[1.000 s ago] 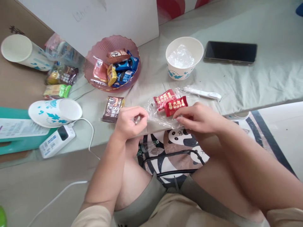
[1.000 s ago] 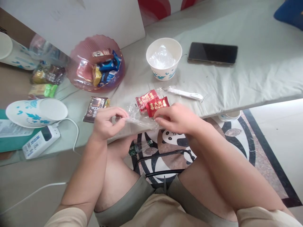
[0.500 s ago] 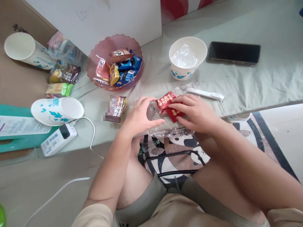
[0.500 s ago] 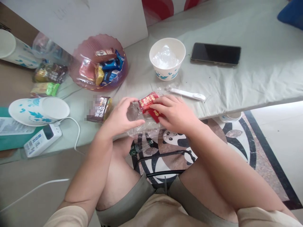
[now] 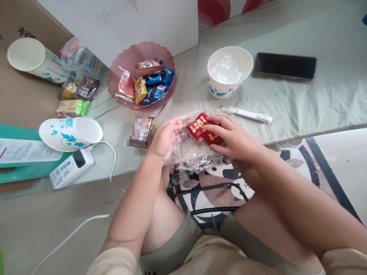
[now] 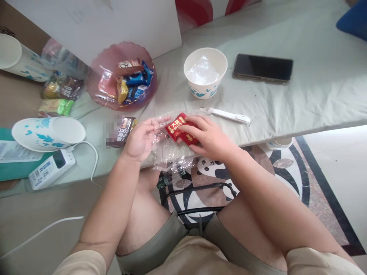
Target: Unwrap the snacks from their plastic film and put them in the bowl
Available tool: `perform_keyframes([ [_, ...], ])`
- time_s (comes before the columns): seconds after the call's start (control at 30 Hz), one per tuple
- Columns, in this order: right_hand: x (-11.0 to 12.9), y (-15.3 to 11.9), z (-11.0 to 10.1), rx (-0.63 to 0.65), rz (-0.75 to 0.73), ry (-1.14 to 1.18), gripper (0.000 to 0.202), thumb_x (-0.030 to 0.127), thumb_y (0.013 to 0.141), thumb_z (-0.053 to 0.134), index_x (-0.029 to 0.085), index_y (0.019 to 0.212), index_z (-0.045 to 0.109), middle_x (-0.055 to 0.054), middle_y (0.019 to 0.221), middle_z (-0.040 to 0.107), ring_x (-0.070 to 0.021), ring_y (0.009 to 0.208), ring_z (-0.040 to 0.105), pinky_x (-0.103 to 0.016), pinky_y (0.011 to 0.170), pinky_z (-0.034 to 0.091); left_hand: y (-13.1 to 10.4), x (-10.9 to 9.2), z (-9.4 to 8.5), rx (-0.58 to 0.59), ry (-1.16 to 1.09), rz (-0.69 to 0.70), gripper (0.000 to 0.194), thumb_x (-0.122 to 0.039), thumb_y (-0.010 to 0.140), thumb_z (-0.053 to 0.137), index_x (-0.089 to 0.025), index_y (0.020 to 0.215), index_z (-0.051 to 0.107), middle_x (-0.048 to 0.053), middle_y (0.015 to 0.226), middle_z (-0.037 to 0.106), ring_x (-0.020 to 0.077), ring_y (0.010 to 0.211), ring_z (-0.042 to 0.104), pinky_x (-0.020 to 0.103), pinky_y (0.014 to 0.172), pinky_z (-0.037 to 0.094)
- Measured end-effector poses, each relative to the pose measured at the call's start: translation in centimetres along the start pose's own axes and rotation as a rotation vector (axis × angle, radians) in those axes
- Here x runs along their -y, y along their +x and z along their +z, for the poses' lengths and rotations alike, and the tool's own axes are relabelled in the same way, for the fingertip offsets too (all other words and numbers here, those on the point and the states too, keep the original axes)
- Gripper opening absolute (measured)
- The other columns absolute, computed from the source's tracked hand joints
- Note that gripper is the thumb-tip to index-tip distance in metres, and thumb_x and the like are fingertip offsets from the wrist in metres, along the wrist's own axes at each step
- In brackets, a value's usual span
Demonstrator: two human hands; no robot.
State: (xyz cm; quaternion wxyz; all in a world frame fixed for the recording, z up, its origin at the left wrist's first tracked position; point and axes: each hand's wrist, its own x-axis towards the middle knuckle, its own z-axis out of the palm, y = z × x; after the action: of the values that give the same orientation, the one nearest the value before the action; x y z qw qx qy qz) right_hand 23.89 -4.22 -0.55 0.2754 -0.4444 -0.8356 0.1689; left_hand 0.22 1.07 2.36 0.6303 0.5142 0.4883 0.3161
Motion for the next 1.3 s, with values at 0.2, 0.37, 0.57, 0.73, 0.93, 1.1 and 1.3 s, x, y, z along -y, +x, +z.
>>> perform_keyframes([
  [0.2, -0.3, 0.6, 0.0, -0.164, 0.038, -0.065, 0.033, 0.022, 0.096, 0.055, 0.028, 0.128, 0.064, -0.011, 0.135, 0.066, -0.0327, 0.13, 0.058, -0.057, 0.11, 0.049, 0.1, -0.3, 0.4, 0.018, -0.099, -0.003, 0.01, -0.03, 0.082, 0.044, -0.025, 0.073, 0.042, 0.007, 0.117, 0.078, 0.0275, 0.108, 0.075, 0.051, 0.089, 0.063],
  [0.37, 0.3, 1.1, 0.9, -0.176, 0.116, -0.066, 0.045, 0.024, 0.096, 0.052, 0.03, 0.141, 0.057, -0.01, 0.148, 0.058, -0.037, 0.146, 0.044, -0.065, 0.122, 0.036, 0.0, -0.6, 0.8, 0.022, -0.074, 0.068, 0.018, -0.034, 0.089, 0.037, -0.025, 0.08, 0.049, 0.007, 0.124, 0.076, 0.0274, 0.109, 0.075, 0.053, 0.091, 0.062],
  [0.57, 0.9, 1.3, 1.6, -0.119, 0.089, -0.009, 0.084, 0.056, 0.082, 0.07, 0.023, 0.154, 0.041, -0.019, 0.154, 0.048, -0.0417, 0.142, 0.045, -0.064, 0.118, 0.039, -0.1, -1.0, 1.0, -0.014, 0.01, 0.125, 0.035, -0.046, 0.094, 0.035, -0.023, 0.091, 0.061, 0.013, 0.124, 0.075, 0.0347, 0.113, 0.073, 0.06, 0.087, 0.062],
  [0.73, 0.6, 1.1, 0.9, -0.118, 0.111, 0.072, 0.077, 0.029, 0.079, 0.066, 0.026, 0.151, 0.041, -0.018, 0.149, 0.05, -0.0367, 0.134, 0.054, -0.056, 0.107, 0.05, 0.0, -1.4, 1.0, 0.02, -0.082, 0.04, 0.031, -0.044, 0.091, 0.039, -0.023, 0.087, 0.061, 0.011, 0.134, 0.072, 0.0354, 0.121, 0.07, 0.061, 0.088, 0.062],
  [0.93, 0.0, 1.2, 0.4, -0.158, 0.066, 0.235, 0.07, 0.028, 0.078, 0.058, 0.026, 0.146, 0.045, -0.014, 0.14, 0.059, -0.0323, 0.125, 0.06, -0.052, 0.105, 0.051, 0.0, -1.1, 0.7, 0.084, -0.081, 0.022, 0.039, -0.055, 0.093, 0.038, -0.025, 0.09, 0.062, 0.009, 0.136, 0.071, 0.0374, 0.126, 0.066, 0.064, 0.088, 0.059],
  [1.1, -0.1, 1.1, 0.1, -0.126, 0.024, 0.331, 0.065, 0.036, 0.084, 0.059, 0.024, 0.147, 0.044, -0.015, 0.143, 0.058, -0.0315, 0.126, 0.059, -0.051, 0.107, 0.049, -0.1, -1.2, 0.7, 0.075, -0.065, 0.052, 0.04, -0.055, 0.093, 0.037, -0.024, 0.089, 0.063, 0.011, 0.138, 0.07, 0.0396, 0.126, 0.066, 0.067, 0.086, 0.059],
  [1.3, 0.6, 0.9, 0.0, -0.11, 0.116, 0.457, 0.065, 0.037, 0.092, 0.05, 0.023, 0.153, 0.033, -0.015, 0.145, 0.056, -0.0285, 0.125, 0.06, -0.047, 0.104, 0.052, -0.2, -1.7, 0.4, 0.041, -0.081, 0.027, 0.042, -0.06, 0.093, 0.04, -0.025, 0.094, 0.064, 0.01, 0.13, 0.074, 0.0363, 0.13, 0.065, 0.062, 0.092, 0.061],
])
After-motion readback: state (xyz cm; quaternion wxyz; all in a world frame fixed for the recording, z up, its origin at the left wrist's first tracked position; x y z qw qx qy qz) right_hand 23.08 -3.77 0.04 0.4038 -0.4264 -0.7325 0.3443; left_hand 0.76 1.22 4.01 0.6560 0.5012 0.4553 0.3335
